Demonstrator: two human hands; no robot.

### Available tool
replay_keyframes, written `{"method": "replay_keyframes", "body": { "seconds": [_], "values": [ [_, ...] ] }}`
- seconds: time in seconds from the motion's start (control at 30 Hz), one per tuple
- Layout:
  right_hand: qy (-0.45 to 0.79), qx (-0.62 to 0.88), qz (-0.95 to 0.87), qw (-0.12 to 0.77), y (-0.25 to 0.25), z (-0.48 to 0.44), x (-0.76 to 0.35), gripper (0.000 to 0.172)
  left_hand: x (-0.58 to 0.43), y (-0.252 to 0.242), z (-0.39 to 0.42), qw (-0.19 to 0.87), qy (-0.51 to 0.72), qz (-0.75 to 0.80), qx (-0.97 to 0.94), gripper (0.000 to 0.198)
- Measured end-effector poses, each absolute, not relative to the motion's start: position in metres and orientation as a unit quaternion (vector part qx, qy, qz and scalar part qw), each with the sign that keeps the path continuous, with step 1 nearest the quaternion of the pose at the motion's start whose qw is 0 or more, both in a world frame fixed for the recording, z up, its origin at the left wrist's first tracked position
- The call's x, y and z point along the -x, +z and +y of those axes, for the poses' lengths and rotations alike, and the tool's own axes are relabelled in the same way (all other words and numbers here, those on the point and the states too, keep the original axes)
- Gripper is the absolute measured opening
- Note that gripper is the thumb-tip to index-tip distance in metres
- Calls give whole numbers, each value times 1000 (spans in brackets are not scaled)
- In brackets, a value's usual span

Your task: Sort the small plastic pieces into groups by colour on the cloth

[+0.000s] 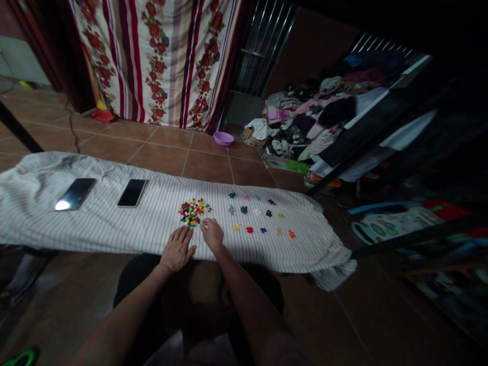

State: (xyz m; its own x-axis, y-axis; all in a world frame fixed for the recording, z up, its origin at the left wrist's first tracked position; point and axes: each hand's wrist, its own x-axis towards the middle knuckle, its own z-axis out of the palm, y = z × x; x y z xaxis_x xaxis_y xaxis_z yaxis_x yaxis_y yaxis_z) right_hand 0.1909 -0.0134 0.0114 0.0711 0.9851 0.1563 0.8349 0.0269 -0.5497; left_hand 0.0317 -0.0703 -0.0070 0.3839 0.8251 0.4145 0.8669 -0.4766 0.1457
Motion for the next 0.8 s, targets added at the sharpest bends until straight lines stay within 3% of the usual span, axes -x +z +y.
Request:
{"method": "replay_keyframes", "body": {
  "seconds": [0.47,0.8],
  "values": [
    [164,664,-668,294,11,-25,-208,14,-35,-14,-71,62,-217,-513,828,50],
    [202,634,-668,333,10,-25,-230,16,-55,14,-71,39,-116,-557,821,44]
  ]
}}
